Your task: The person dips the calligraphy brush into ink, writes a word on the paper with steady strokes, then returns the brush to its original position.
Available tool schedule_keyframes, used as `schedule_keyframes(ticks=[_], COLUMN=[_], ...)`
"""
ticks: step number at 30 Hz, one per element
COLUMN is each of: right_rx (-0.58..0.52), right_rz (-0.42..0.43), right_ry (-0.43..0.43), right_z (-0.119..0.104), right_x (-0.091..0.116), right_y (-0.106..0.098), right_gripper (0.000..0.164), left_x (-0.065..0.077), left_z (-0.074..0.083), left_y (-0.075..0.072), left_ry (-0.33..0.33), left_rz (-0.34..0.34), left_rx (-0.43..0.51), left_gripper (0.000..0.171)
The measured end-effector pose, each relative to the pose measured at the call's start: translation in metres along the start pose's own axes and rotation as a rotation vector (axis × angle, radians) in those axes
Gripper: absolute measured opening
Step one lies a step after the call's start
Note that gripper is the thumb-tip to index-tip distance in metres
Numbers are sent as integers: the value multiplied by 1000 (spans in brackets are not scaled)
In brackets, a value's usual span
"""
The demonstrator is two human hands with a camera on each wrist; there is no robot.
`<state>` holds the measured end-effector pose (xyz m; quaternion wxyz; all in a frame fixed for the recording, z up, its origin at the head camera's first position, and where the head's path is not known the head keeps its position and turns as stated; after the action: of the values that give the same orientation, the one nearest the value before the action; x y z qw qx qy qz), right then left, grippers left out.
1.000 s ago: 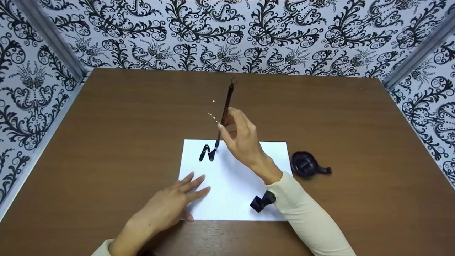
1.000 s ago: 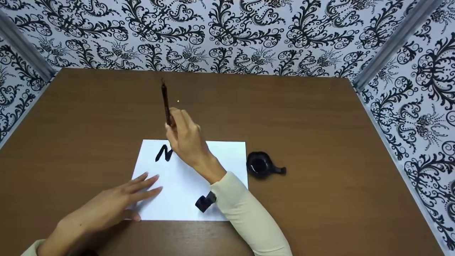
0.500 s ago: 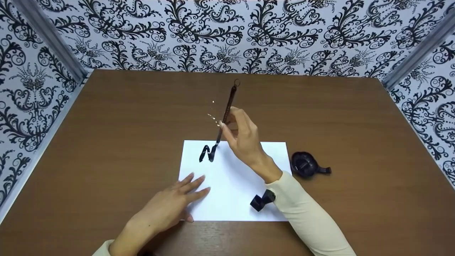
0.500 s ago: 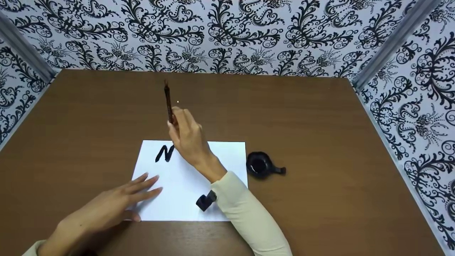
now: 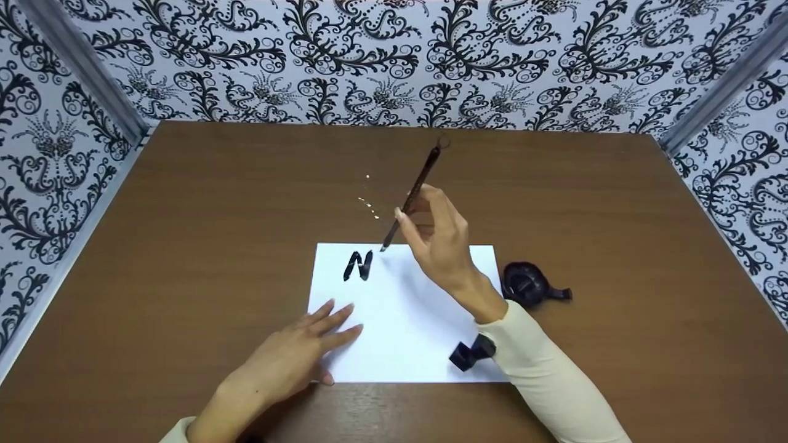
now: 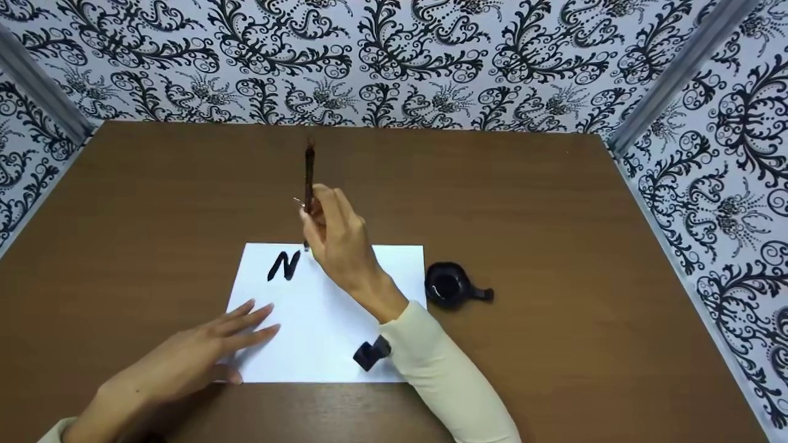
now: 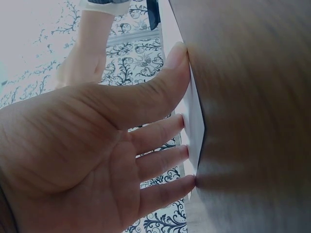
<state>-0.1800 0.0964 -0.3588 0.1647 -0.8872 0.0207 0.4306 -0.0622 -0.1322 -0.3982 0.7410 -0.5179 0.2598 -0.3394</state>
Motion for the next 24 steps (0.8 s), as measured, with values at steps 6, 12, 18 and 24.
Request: schedule_keyframes(ticks=[6,12,18,24], right_rx=[-1,-3,2,4], right_rz=[35,51,53,67], right_ry=[30,74,92,89], right_z=[5,11,15,16], right_x=[8,9,11,12], right_y=[-5,-3,-1,1], right_gripper=[29,26,27,26], left_x=[1,0,0,-1], left_z=[0,0,1,2], left_y=[0,1,1,1], left_ry=[-18,-20,-20,-26], left_rz=[-4,-7,-3,-7], left_rx=[-5,8,8,7], left_gripper=[70,72,74,73])
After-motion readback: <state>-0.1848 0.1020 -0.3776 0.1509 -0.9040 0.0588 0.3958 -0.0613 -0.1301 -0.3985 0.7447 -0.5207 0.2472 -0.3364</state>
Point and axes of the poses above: each hand's wrist, its own x-axis away from the middle knuckle, its own y-axis out of the palm, z = x × y, the point moved 1 cm from there along -x, towards the middle knuckle, and after that the axes turned 8 degrees about y, right-handed, at the moved point
